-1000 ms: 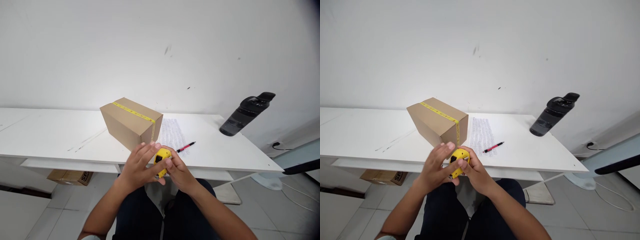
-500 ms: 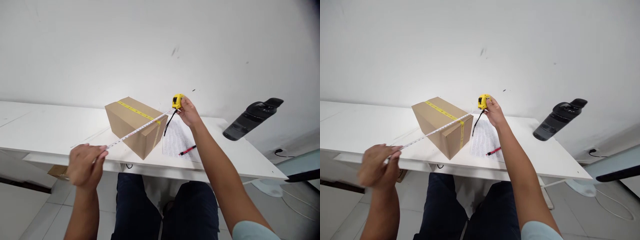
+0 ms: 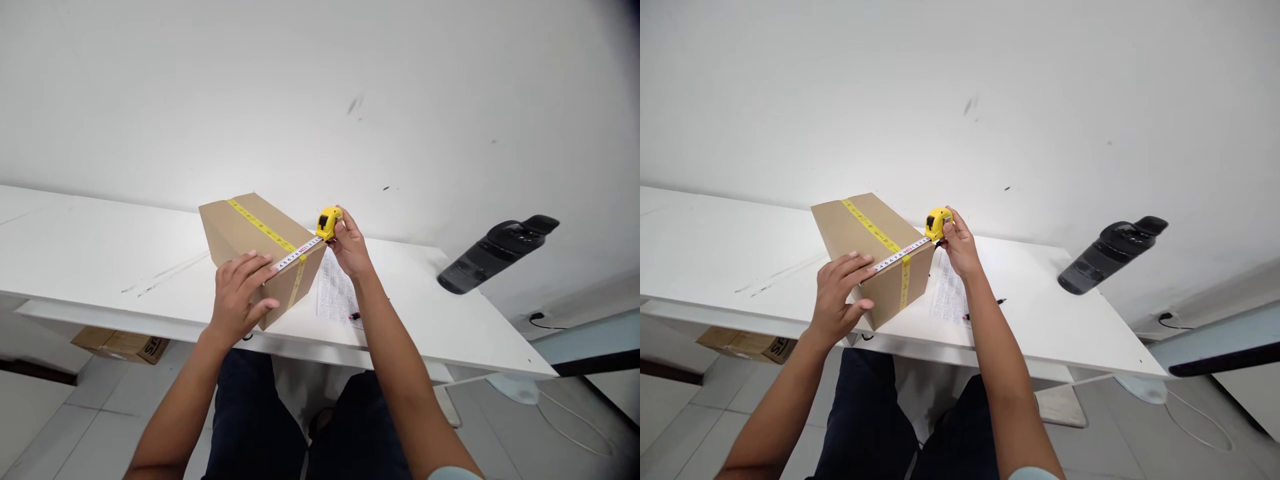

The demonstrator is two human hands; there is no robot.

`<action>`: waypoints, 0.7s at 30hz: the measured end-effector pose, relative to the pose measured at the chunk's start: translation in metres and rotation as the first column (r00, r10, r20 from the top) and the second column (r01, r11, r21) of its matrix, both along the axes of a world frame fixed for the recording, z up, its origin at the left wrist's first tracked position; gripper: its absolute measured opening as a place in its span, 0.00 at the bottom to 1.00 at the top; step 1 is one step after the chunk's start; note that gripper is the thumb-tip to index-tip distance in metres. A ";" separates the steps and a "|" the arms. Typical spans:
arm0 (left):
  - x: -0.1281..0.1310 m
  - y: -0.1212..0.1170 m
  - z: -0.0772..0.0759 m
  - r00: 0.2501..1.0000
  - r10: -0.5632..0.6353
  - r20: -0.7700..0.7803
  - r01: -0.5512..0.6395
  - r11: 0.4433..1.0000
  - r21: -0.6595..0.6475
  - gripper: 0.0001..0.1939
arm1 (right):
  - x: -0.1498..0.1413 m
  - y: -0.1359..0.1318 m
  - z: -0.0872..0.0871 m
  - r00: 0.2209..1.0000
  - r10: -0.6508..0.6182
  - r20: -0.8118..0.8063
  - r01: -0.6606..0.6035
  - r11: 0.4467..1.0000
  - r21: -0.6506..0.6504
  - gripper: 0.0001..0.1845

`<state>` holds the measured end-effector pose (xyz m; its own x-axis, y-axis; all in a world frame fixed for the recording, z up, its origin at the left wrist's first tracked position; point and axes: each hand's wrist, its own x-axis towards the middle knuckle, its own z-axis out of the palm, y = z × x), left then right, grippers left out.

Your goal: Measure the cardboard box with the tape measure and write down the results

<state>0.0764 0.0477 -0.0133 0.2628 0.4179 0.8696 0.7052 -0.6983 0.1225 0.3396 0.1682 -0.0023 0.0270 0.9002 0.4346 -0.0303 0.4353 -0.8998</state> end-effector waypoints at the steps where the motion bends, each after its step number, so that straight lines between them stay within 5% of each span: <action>1: 0.000 -0.001 -0.001 1.000 -0.006 0.018 0.006 1.000 -0.005 0.26 | 0.001 0.000 -0.001 1.000 -0.007 0.019 0.007 1.000 0.001 0.43; 8: 0.007 -0.006 0.003 0.993 -0.017 0.117 0.022 0.999 -0.040 0.11 | 0.003 -0.006 -0.002 0.999 0.003 -0.034 -0.003 1.000 0.003 0.41; 13: 0.002 -0.011 0.007 0.994 0.020 0.105 -0.035 0.988 0.149 0.14 | 0.014 -0.025 0.007 0.975 0.022 -0.220 -0.013 0.999 0.046 0.39; 17: -0.005 -0.027 0.015 0.996 0.078 0.045 -0.089 0.911 0.404 0.18 | 0.028 -0.086 0.009 0.970 0.034 -0.239 -0.006 0.993 0.117 0.35; 19: -0.002 -0.038 0.011 0.994 0.069 0.079 -0.104 0.754 0.649 0.13 | 0.026 -0.129 0.004 0.982 0.054 -0.179 -0.032 0.992 0.119 0.32; 20: 0.001 -0.044 0.006 0.993 0.053 0.102 -0.108 0.734 0.671 0.12 | 0.022 -0.150 0.000 0.987 0.066 -0.145 -0.052 0.993 0.102 0.30; 21: 0.006 -0.051 0.000 0.992 0.039 0.117 -0.103 0.786 0.610 0.11 | 0.017 -0.169 -0.005 0.988 0.092 -0.125 -0.082 0.993 0.088 0.27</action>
